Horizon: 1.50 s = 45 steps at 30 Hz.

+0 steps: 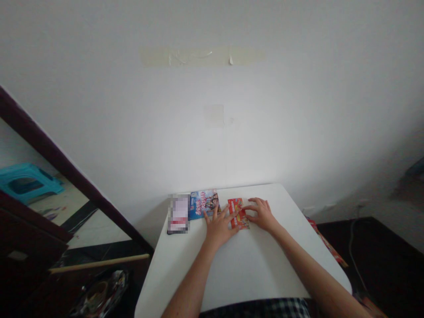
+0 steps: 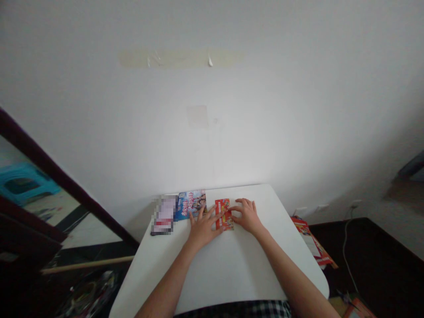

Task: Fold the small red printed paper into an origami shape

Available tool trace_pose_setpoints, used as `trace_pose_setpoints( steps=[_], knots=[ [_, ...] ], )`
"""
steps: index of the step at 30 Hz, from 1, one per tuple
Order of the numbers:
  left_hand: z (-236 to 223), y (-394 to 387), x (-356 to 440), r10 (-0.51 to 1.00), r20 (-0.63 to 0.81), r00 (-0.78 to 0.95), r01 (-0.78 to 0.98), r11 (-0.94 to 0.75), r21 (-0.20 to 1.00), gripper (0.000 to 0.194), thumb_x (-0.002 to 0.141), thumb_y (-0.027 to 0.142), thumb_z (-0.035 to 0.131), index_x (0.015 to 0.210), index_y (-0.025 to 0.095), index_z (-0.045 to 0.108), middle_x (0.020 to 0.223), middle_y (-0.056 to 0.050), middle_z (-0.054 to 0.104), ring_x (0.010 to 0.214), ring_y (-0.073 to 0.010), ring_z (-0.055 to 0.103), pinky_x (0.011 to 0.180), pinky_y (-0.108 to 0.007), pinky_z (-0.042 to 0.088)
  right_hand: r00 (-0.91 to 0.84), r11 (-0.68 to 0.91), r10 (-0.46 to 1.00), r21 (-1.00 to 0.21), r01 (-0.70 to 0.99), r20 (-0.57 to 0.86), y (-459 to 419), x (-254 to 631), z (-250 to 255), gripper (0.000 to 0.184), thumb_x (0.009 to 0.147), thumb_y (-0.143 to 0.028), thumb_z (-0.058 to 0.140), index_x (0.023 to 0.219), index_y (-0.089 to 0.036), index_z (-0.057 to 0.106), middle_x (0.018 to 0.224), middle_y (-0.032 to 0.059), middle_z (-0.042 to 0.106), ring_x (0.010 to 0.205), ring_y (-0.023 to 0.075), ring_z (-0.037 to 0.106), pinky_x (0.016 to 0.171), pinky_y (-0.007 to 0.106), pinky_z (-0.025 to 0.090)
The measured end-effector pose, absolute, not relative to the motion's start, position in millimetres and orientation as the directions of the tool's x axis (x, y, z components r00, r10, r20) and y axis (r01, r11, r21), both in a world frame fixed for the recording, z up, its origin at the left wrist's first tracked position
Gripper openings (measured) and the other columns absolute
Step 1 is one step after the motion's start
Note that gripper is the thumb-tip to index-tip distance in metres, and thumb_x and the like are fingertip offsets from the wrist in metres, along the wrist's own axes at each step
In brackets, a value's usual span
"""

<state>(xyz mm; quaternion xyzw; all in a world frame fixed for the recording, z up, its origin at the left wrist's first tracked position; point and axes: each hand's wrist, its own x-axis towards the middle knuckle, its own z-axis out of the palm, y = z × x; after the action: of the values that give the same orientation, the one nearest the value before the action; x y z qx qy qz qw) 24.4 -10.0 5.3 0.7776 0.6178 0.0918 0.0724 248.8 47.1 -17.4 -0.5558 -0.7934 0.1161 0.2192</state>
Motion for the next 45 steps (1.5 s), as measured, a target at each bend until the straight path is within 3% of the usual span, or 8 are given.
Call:
trace_pose_setpoints(
  steps=[8, 24, 32, 45],
  knots=[
    [4.1, -8.7, 23.6, 0.972, 0.037, 0.231, 0.947, -0.233, 0.219, 0.062, 0.083, 0.076, 0.041, 0.143, 0.060, 0.034, 0.163, 0.012, 0.026, 0.151, -0.0408, 0.009, 0.109, -0.081, -0.006, -0.355, 0.426, 0.904, -0.414, 0.805, 0.239, 27.5, 256.0, -14.7, 0.034, 0.080, -0.037, 0.072, 0.113, -0.044, 0.071, 0.137, 0.0036, 0.055, 0.133, 0.0279, 0.042, 0.113, 0.056, 0.027],
    [9.4, -10.4, 24.7, 0.976, 0.010, 0.220, 0.953, -0.217, 0.211, 0.062, 0.083, 0.076, 0.042, 0.142, 0.059, 0.035, 0.163, 0.011, 0.027, 0.151, -0.0412, 0.009, 0.110, -0.080, -0.004, -0.366, 0.447, 0.894, -0.446, 0.775, 0.260, 2.5, 262.4, -16.6, 0.029, 0.084, -0.039, 0.068, 0.112, -0.044, 0.072, 0.139, 0.0031, 0.054, 0.135, 0.0296, 0.043, 0.117, 0.059, 0.021],
    [9.5, -10.6, 25.6, 0.977, 0.022, 0.214, 0.953, -0.213, 0.216, 0.061, 0.084, 0.074, 0.043, 0.143, 0.060, 0.032, 0.163, 0.012, 0.026, 0.151, -0.0415, 0.011, 0.110, -0.079, -0.005, -0.297, 0.416, 0.902, -0.447, 0.792, 0.313, 6.9, 255.8, -17.8, 0.018, 0.089, -0.042, 0.063, 0.101, -0.041, 0.076, 0.129, 0.0033, 0.061, 0.123, 0.0267, 0.052, 0.110, 0.052, 0.035],
    [5.2, -10.2, 23.8, 0.974, 0.047, 0.222, 0.943, -0.226, 0.242, 0.061, 0.082, 0.075, 0.046, 0.141, 0.062, 0.036, 0.162, 0.013, 0.027, 0.151, -0.0407, 0.011, 0.110, -0.080, -0.007, -0.343, 0.457, 0.883, -0.426, 0.781, 0.320, 2.8, 259.6, -12.3, 0.023, 0.081, -0.041, 0.070, 0.103, -0.038, 0.074, 0.131, 0.0028, 0.060, 0.125, 0.0261, 0.051, 0.109, 0.049, 0.037]
  ],
)
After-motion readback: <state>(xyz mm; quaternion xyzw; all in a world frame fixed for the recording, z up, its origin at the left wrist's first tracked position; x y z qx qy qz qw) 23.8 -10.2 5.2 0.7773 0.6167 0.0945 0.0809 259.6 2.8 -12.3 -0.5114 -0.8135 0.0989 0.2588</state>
